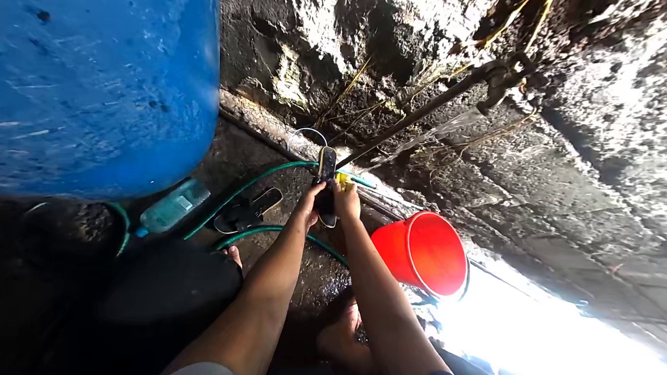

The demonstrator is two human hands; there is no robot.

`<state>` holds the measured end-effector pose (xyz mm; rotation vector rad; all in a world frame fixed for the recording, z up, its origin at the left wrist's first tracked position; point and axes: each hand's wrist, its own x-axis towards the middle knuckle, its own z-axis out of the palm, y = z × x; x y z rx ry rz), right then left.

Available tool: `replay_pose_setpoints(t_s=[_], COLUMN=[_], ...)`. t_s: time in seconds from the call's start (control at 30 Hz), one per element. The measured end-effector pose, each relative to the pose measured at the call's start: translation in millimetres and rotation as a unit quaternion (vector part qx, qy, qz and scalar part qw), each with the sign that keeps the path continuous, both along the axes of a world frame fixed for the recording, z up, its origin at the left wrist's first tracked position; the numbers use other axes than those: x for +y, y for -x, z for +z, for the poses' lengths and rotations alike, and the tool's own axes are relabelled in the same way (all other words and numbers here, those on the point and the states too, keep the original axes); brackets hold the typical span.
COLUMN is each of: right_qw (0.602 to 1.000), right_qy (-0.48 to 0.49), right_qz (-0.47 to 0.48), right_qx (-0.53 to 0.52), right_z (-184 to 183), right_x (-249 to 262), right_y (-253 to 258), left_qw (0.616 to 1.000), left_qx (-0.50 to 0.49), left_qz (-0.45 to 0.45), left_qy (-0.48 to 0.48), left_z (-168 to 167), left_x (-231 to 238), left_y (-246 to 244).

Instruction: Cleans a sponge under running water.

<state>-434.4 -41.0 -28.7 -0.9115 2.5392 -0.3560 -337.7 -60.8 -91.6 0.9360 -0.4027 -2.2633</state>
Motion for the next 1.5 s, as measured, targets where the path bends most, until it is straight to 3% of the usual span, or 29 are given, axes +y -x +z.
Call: replay_pose_setpoints(t_s=[0.1,0.2,0.3,0.37,0.53,0.6,0.7,0.87,0.97,1.03,1.1,1.2,1.27,1.37,1.5], right_qw=[0.997,0.994,0.996,0.997,0.994,0.992,0.994,0.98,0.982,0.991,0.99,0.968,0.968,0.99,0.969], right_qy=[0.032,-0.02,-0.054,-0.024,-0.001,-0.02,-0.032,-0.07,-0.069,-0.002,0.027,-0.07,-0.099,-0.034,-0.085], right_qz=[0.05,0.105,0.011,-0.024,0.097,0.088,0.029,0.18,0.156,0.099,0.117,0.239,0.227,0.117,0.224], right_qx=[0.044,0.04,0.07,0.064,0.057,0.092,0.1,0.049,0.087,0.095,0.071,0.031,0.043,0.071,0.066], right_z=[3.3,8.7,6.0,-3.0,4.2,-0.9,0.8,24.5,23.6,26.3,25.7,36.7,41.6,33.1,44.3], right_x=[26.2,37.3,26.0,22.2,42.7,31.9,2.5,10.0,-8.7,-24.1,-26.3,-24.0,-29.0,-34.1,-30.8], right_y=[-31.9,-42.1,-1.5,-2.1,-45.9,-27.7,4.3,-29.0,-13.2,6.8,15.9,16.5,31.9,42.4,10.8], left_qw=[0.998,0.997,0.997,0.992,0.979,0.98,0.966,0.985,0.986,0.979,0.978,0.98,0.975,0.971,0.971], left_qx=[-0.026,-0.072,-0.07,-0.082,-0.169,-0.175,-0.186,-0.16,-0.11,-0.095,-0.105,-0.127,-0.128,-0.096,-0.122], left_qz=[-0.061,-0.023,-0.005,-0.001,0.015,-0.016,-0.101,-0.041,-0.079,-0.107,-0.117,-0.093,-0.124,-0.154,-0.142], left_qy=[-0.003,0.01,0.042,0.099,0.111,0.092,0.148,0.059,0.1,0.144,0.138,0.121,0.13,0.155,0.152], left_z=[11.0,10.0,19.4,26.0,9.4,13.8,20.6,51.1,16.4,21.5,33.9,13.7,8.1,10.7,1.3], left_x=[3.2,5.8,15.5,12.9,-15.8,5.6,27.3,-8.3,-10.9,-9.6,-4.7,-2.9,1.4,3.6,-2.1], left_y=[-8.5,-1.1,38.8,44.5,9.6,18.8,43.6,-12.7,-4.2,-3.2,-18.8,-23.7,-15.1,-6.1,-8.1])
